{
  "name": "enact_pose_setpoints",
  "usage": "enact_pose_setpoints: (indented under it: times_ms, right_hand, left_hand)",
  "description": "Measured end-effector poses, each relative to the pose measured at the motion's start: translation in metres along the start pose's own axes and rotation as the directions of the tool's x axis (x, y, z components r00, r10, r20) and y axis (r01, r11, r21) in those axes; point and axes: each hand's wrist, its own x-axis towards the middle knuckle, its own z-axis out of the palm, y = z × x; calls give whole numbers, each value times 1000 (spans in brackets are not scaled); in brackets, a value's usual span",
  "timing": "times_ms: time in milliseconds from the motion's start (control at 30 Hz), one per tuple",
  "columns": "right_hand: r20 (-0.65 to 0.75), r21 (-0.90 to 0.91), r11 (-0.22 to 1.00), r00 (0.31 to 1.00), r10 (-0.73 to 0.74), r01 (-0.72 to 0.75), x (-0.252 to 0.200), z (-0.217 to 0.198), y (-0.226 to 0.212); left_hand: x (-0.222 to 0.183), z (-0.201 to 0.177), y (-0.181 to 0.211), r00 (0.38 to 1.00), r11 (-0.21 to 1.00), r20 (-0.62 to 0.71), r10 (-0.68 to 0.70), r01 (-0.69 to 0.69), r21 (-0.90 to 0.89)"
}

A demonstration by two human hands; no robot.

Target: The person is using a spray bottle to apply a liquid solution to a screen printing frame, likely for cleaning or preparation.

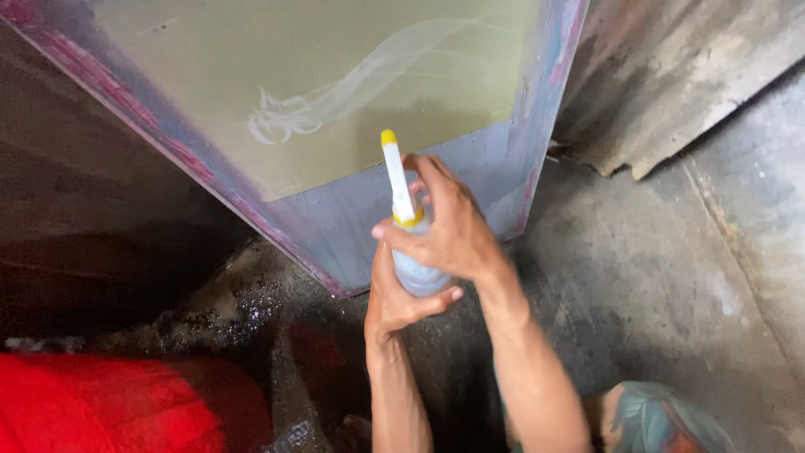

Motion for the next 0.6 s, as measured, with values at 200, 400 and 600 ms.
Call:
enact_pose_setpoints:
  times_ms: [200, 400, 600]
  right_hand:
    - [147, 225, 973, 989, 20, -53, -19, 6, -5]
    - [466, 523, 851, 820, -332, 47, -37, 31, -4]
    - [353, 441, 893, 932, -78, -92, -63, 86, -20]
  left_hand:
    - [-25, -16, 2, 997, 999, -63, 43, -42, 27]
    - [-63, -58, 25, 950, 994, -296, 103, -110, -7]
    - [-18, -67, 130, 956, 996, -279, 85, -89, -4]
